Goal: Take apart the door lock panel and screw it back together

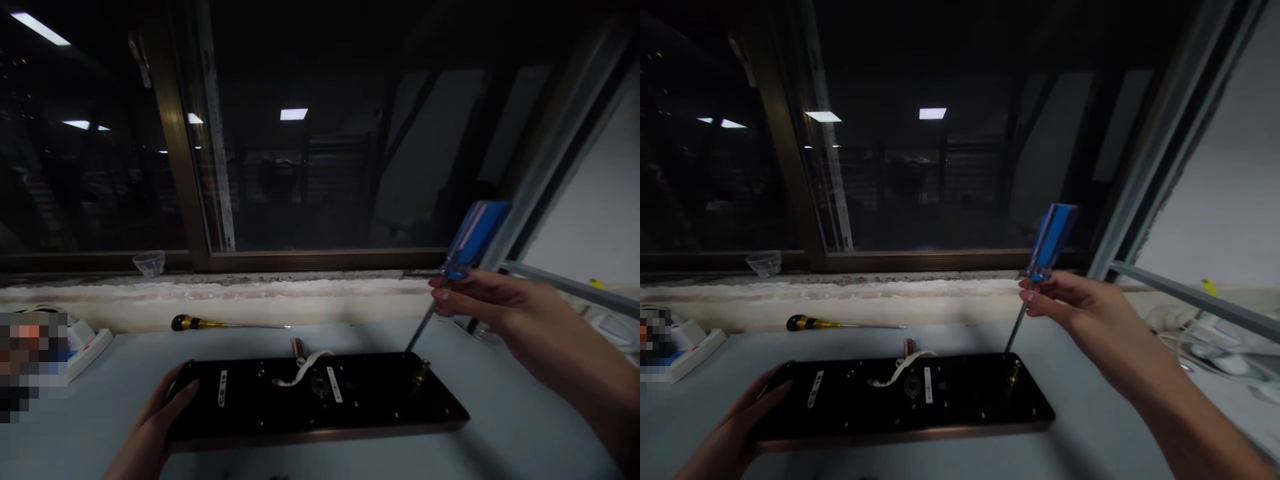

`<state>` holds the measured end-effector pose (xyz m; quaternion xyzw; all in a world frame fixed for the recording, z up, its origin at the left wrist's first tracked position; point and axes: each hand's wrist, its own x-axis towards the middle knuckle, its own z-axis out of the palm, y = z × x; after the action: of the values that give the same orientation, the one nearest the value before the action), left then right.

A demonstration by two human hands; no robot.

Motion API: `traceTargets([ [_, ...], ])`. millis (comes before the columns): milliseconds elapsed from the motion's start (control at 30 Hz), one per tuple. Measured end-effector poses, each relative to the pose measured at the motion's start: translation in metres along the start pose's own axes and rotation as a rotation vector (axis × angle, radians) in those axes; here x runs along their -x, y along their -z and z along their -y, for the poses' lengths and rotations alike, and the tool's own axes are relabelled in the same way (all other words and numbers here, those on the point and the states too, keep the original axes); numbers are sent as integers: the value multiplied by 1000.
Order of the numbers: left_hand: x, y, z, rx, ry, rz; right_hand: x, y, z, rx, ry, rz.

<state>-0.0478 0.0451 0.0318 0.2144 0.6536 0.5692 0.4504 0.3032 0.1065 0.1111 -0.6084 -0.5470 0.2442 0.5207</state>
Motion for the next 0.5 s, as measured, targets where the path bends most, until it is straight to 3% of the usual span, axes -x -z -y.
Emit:
traceTargets([
  [167,-2,1,1,-16,3,12,1,-2,1,3,16,84],
  [367,-7,2,3,-7,10,28,2,4,-13,-110,62,292],
  [500,-8,3,5,0,8,23,3,-4,-12,-374,184,201],
])
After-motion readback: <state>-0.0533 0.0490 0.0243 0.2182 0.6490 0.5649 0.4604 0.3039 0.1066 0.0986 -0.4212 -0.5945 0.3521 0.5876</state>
